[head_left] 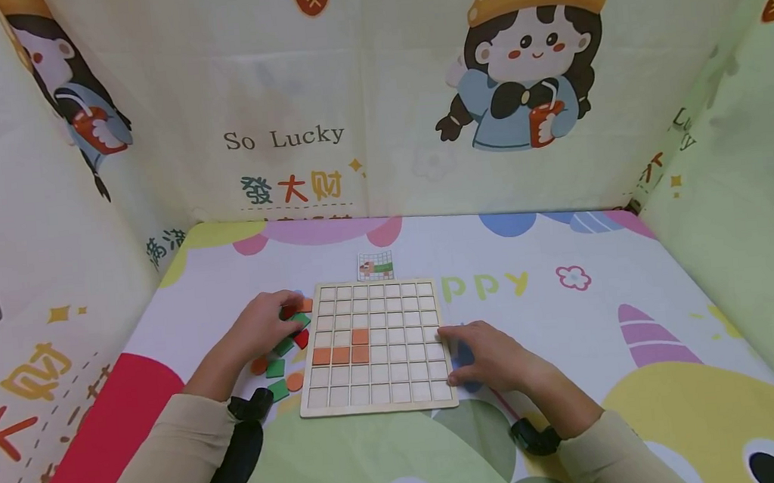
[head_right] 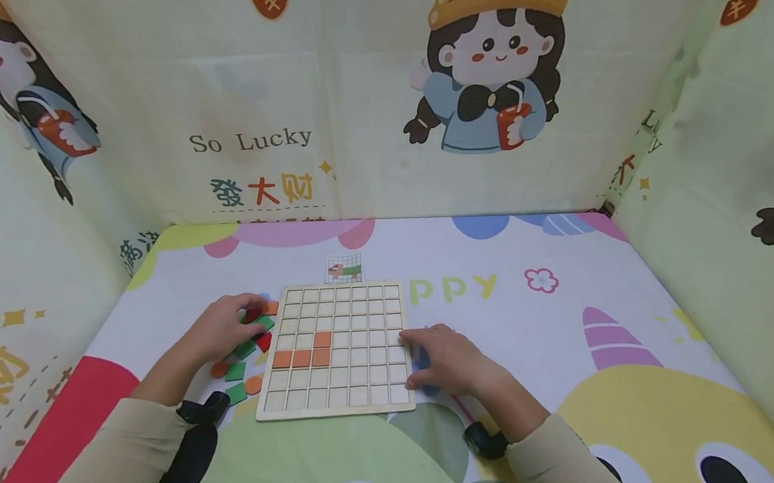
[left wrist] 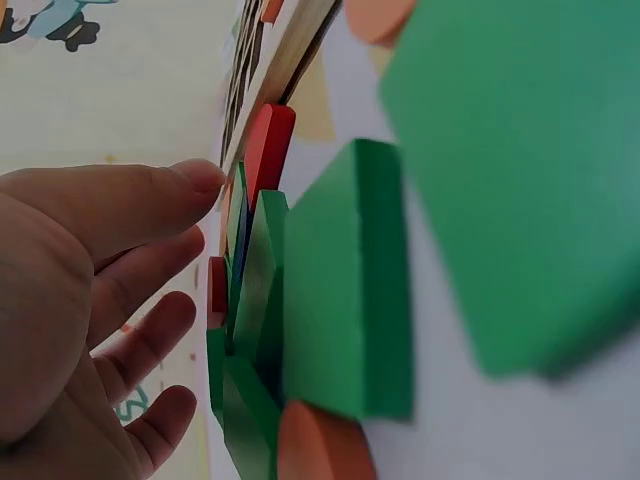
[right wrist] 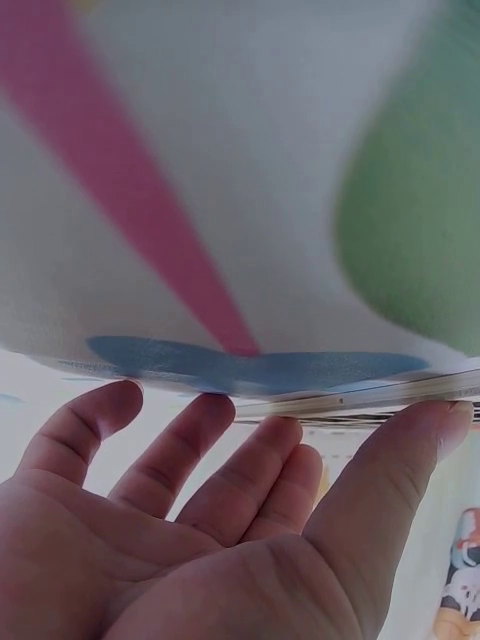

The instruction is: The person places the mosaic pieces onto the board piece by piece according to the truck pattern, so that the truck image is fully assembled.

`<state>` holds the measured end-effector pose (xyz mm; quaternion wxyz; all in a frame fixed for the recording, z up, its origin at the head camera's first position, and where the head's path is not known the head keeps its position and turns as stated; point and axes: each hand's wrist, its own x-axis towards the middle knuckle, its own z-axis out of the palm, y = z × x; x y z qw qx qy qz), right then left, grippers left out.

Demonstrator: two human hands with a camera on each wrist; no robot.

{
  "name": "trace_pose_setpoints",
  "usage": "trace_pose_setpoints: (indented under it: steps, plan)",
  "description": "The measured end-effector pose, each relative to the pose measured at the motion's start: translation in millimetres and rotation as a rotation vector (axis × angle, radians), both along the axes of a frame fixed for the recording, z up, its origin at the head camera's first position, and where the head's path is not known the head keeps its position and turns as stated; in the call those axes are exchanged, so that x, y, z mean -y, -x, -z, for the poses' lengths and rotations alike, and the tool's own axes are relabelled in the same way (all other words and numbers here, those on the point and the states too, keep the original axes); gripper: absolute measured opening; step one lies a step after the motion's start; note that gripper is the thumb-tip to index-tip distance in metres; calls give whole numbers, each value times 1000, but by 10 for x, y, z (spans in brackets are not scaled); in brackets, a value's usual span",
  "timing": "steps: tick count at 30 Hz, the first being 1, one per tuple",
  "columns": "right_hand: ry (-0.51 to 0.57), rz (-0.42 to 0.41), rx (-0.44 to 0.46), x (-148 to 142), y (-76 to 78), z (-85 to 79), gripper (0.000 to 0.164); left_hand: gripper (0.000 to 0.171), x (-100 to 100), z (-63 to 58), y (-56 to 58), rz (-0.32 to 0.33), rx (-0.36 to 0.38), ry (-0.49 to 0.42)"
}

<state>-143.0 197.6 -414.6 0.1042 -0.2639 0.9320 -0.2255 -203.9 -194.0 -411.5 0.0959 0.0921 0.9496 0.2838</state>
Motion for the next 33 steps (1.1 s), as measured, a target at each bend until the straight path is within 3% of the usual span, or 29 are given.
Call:
trace_pose_setpoints:
  steps: [11, 33]
  plan:
    - [0, 12, 9, 18, -2, -23, 72, 49, -54, -5, 85, 26, -10, 38]
    - [2, -25, -15, 9, 2, -17, 70, 29, -6, 47, 54, 14, -3, 38]
